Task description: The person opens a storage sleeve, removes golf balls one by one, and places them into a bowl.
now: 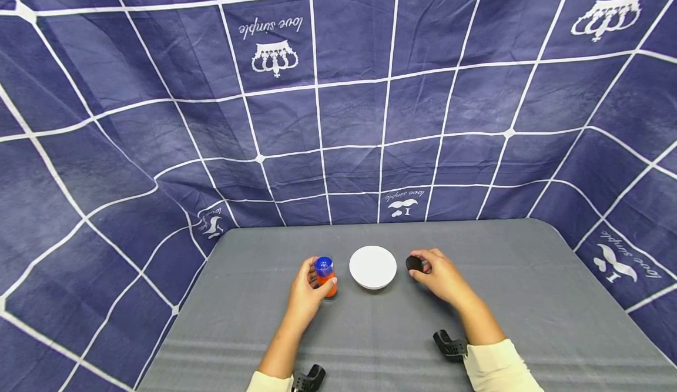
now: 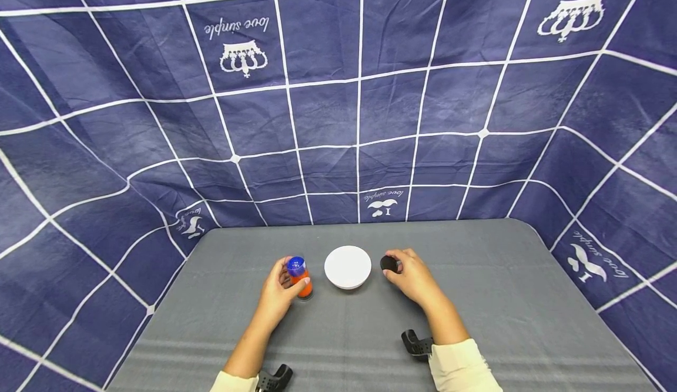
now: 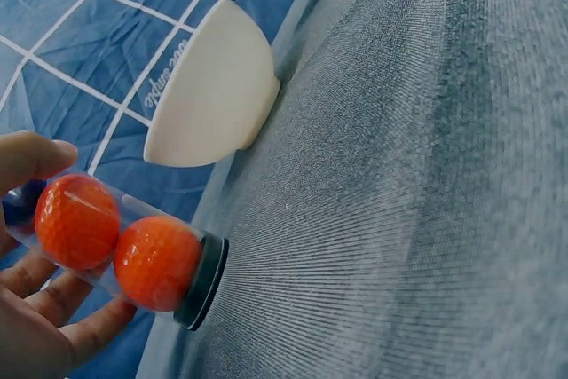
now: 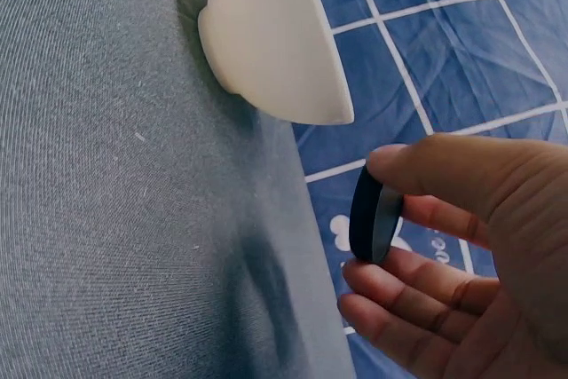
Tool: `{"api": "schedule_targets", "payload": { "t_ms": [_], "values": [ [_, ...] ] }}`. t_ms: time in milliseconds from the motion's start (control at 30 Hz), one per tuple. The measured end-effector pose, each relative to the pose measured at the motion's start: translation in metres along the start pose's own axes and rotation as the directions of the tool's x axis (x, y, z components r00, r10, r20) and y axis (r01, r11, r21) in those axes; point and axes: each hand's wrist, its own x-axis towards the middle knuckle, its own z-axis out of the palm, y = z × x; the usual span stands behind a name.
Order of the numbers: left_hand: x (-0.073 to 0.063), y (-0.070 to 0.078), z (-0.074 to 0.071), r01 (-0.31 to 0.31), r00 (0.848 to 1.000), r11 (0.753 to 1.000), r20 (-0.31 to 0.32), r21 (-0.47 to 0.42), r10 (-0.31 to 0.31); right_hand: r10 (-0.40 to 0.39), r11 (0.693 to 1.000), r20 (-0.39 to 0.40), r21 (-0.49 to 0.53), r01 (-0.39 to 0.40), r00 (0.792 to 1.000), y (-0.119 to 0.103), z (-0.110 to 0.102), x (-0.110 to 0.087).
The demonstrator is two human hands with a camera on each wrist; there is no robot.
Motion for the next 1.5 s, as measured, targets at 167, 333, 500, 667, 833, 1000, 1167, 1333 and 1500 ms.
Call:
{"api": "schedule_targets", "payload": {
  "t_ms": [167, 333, 500, 667, 833, 1000, 1167, 1333, 1500],
  "values": [
    [0.001, -0.001, -0.002, 0.010, 1.000, 1.000, 0.029, 0.002, -0.011, -0.001, 1.000, -0.016, -0.027, 0.000, 1.000, 0.006, 0.002, 0.001],
    [0.000, -0.004, -0.004, 0.012, 0.997, 1.000, 0.079, -0.002, -0.012, 0.009, 0.997, 0.003, -0.073, -0.009, 1.000, 0.012, 0.005, 0.001],
    [-0.001, -0.005, -0.006, 0.027, 0.991, 0.998, 0.131, -0.057, -0.019, 0.055, 0.992, 0.036, -0.116, -0.050, 0.998, 0.015, 0.005, 0.000],
    [-0.001, -0.005, -0.007, 0.050, 0.990, 0.997, 0.137, -0.062, -0.042, 0.064, 0.989, 0.056, -0.140, -0.056, 0.996, 0.017, 0.007, -0.002],
    [0.000, -0.005, -0.006, 0.066, 0.989, 0.997, 0.135, -0.051, -0.058, 0.073, 0.985, 0.070, -0.160, -0.061, 0.995, 0.019, 0.009, -0.003],
    [0.000, -0.007, -0.006, 0.074, 0.989, 0.995, 0.131, -0.063, -0.065, 0.063, 0.985, 0.072, -0.166, -0.050, 0.995, 0.020, 0.012, -0.003],
    [0.001, -0.006, -0.005, 0.062, 0.992, 0.995, 0.116, -0.076, -0.053, 0.063, 0.983, 0.070, -0.176, -0.050, 0.996, 0.022, 0.014, -0.004],
    [0.000, -0.006, -0.006, 0.064, 0.993, 0.996, 0.102, -0.059, -0.058, 0.071, 0.982, 0.069, -0.179, -0.058, 0.995, 0.024, 0.015, -0.004],
    [0.001, -0.007, -0.005, 0.065, 0.994, 0.997, 0.093, -0.038, -0.062, 0.079, 0.981, 0.073, -0.183, -0.064, 0.994, 0.024, 0.015, -0.005]
  ]
}}
